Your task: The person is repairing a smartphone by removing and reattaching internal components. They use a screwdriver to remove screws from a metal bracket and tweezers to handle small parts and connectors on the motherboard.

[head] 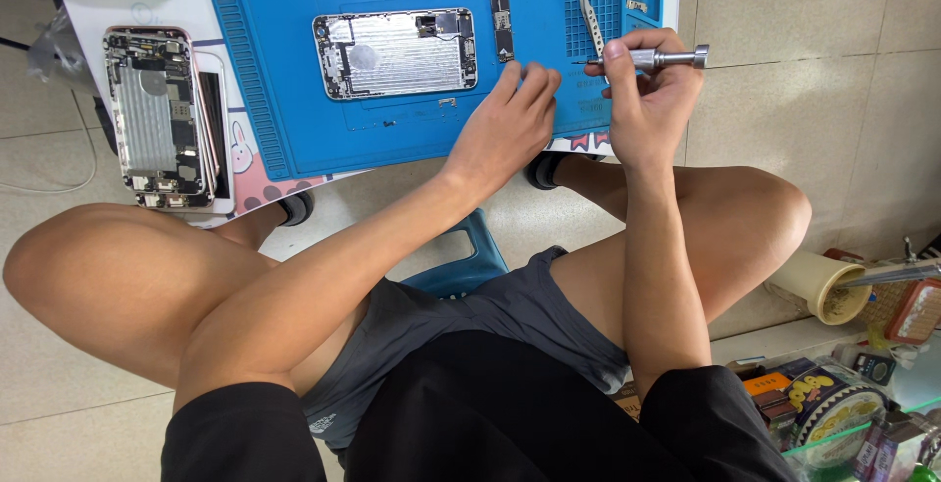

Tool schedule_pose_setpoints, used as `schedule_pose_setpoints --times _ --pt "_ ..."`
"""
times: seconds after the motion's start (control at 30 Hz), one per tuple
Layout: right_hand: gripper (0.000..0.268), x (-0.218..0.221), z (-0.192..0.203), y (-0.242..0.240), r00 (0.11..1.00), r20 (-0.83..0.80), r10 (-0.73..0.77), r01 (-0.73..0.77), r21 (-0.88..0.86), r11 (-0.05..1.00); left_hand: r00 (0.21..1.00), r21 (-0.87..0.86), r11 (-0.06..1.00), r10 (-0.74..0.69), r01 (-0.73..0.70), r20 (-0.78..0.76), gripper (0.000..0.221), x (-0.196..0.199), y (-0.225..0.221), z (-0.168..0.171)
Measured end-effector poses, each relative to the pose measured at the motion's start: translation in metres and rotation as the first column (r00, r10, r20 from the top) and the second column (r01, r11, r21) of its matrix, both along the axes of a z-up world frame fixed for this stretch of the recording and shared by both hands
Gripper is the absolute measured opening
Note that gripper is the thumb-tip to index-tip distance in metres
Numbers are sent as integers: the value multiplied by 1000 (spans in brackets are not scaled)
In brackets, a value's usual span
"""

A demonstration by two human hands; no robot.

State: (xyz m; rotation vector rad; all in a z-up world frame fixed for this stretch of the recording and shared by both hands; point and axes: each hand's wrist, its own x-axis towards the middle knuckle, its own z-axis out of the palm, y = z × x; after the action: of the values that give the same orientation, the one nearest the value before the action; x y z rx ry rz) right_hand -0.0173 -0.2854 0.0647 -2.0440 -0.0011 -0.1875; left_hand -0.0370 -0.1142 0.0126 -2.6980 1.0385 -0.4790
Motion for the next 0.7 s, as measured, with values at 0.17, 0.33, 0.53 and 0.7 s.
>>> schedule_pose_setpoints --times 0.17,0.33,0.53,0.7 --pt "14 3 8 4 996 86 14 -20 64 998 990 -247 965 61 -90 -125 10 12 10 17" --pt "17 9 24 16 996 92 16 -28 130 991 844 -719 578 -93 -386 -528 13 32 47 56" --pt "19 32 42 41 982 22 185 -186 201 962 776 -810 243 -238 -534 -584 21 38 106 60" --pt "24 59 40 63 926 57 374 -378 208 902 621 -694 20 -429 -719 -655 23 39 131 49"
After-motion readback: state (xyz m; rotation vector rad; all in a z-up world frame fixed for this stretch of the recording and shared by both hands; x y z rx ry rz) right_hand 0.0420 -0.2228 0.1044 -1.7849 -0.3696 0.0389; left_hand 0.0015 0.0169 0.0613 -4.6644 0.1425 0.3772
